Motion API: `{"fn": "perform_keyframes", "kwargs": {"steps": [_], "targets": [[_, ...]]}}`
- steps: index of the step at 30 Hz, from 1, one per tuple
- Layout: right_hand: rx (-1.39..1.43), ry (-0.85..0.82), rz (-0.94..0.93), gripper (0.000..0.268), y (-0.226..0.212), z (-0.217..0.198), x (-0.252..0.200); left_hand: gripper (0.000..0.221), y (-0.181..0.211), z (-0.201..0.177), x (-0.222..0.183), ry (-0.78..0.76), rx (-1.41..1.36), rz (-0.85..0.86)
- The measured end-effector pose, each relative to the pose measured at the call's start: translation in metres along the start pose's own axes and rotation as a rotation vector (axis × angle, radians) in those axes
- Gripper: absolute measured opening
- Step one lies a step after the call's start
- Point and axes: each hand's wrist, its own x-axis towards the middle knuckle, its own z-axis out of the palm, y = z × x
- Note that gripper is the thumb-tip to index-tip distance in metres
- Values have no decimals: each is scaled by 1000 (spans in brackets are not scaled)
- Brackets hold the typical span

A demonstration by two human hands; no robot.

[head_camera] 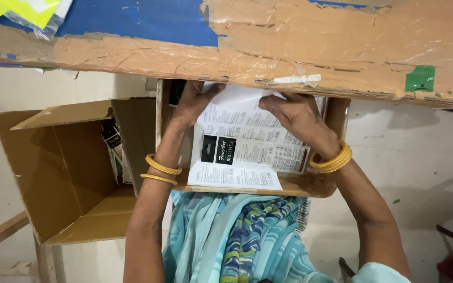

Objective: The person picks up plastic packages containing brushes and paper labels, inserts the labels into the packages by hand, and places the completed items into a cardboard box on the floor.

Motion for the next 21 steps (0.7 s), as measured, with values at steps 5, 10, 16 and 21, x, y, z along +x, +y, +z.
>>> {"fn": "perform_keyframes", "kwargs": {"steps": [5,10,16,21], "targets": [[-192,32,-111,11,-20,-20,-17,30,-26,-20,4,160,105,140],[29,45,5,15,-24,-59,-76,34,-30,-20,4,210,160,207],[338,286,151,17,-47,-88,-118,39,49,34,-48,276,1490,-112],[159,155,112,15,-89,-85,-69,64,132,125,-108,3,936,508]]}}
